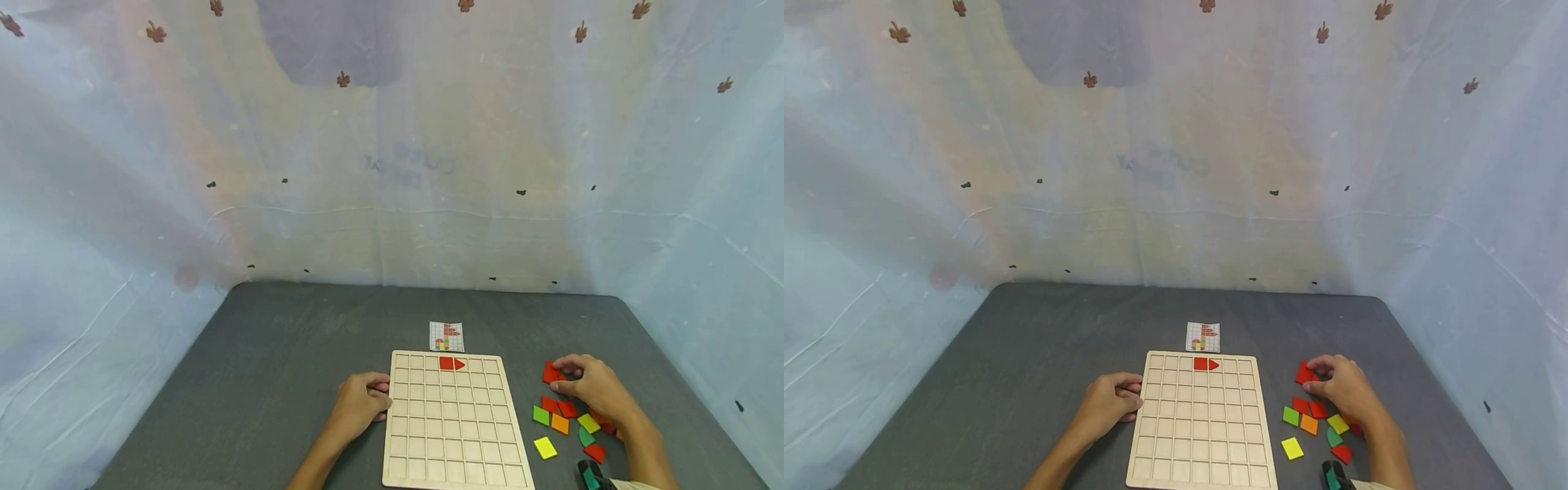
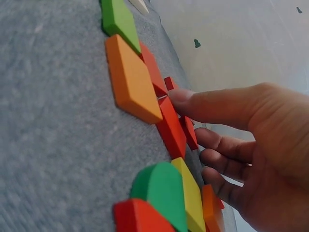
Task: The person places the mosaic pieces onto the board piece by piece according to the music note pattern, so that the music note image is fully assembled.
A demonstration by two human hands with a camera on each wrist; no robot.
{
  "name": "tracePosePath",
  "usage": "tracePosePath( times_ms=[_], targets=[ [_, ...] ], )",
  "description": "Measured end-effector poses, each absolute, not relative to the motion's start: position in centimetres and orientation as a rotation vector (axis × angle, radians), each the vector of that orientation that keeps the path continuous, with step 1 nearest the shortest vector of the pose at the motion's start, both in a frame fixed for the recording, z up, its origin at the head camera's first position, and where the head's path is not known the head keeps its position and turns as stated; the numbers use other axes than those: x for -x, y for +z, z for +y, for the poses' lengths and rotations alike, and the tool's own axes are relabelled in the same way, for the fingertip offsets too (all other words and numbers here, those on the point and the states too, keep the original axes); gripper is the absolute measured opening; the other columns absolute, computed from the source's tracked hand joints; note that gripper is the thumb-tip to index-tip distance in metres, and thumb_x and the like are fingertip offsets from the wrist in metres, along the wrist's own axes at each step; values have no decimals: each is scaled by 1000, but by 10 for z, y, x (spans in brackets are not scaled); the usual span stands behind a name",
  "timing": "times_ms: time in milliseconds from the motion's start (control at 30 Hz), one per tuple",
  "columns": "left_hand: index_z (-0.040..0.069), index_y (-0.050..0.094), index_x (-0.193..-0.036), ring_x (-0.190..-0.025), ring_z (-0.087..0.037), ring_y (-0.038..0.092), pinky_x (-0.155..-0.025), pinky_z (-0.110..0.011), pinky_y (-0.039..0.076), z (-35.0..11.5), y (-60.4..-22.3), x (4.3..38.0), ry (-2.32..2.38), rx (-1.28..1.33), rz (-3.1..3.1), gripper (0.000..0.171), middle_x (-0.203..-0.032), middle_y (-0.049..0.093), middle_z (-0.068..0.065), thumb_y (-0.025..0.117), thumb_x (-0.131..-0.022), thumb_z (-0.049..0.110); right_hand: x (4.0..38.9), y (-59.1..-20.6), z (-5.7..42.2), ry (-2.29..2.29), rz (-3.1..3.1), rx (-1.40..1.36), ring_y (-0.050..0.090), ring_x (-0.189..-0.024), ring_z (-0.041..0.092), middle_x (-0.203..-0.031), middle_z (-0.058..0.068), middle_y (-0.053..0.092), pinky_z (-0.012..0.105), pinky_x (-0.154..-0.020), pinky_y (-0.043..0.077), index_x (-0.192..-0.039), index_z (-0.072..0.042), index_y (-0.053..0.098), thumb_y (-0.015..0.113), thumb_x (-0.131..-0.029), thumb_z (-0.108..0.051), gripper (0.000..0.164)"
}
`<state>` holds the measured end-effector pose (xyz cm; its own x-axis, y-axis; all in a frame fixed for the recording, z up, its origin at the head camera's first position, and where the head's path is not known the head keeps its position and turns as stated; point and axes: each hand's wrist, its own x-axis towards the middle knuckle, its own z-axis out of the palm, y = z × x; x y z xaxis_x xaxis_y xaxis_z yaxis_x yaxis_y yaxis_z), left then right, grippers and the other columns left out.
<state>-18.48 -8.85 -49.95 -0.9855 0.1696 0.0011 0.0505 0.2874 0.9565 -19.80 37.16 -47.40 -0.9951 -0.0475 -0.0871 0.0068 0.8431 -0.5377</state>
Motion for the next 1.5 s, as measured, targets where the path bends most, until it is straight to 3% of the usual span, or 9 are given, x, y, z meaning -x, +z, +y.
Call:
tracePosePath(
  times_ms=[133, 500, 767, 1300, 1500],
  targets=[
    [-9, 73, -119, -83, -18, 72, -61, -28, 65, -88, -499, 185, 1809, -207, 2430, 36, -99, 72, -13, 74, -83, -7, 198, -473, 371, -862, 2924, 20, 60, -111, 39, -125, 23, 63, 62, -91, 53, -126, -2, 72, 84, -91, -37, 52],
    [-10, 72, -119, -83, -18, 72, -61, -28, 65, -89, -500, 185, 1827, -210, 2422, 36, -100, 72, -13, 76, -83, -8, 198, -472, 369, -912, 2872, -10, 59, -108, 34, -124, 18, 62, 58, -91, 53, -110, -10, 77, 86, -89, -29, 30],
    [-9, 73, -119, -83, -18, 72, -61, -28, 65, -89, -499, 185, 1830, -203, 2424, 36, -99, 72, -13, 76, -83, -8, 197, -468, 370, -892, 2846, -78, 58, -107, 36, -125, 22, 60, 58, -90, 52, -116, -5, 75, 85, -89, -39, 44],
    [-10, 73, -119, -82, -18, 72, -61, -28, 65, -89, -498, 184, 1820, -207, 2433, 36, -99, 72, -13, 74, -83, -8, 200, -476, 366, -818, 2930, 23, 60, -108, 41, -122, 25, 63, 63, -92, 53, -110, -2, 77, 83, -91, -35, 38],
    [-9, 73, -119, -83, -18, 72, -62, -28, 65, -88, -499, 184, 1823, -202, 2421, 36, -100, 72, -13, 75, -84, -7, 199, -471, 362, -908, 2901, -29, 63, -97, 25, -112, 11, 72, 41, -80, 57, -116, -1, 74, 80, -94, -34, 39]
  ],
)
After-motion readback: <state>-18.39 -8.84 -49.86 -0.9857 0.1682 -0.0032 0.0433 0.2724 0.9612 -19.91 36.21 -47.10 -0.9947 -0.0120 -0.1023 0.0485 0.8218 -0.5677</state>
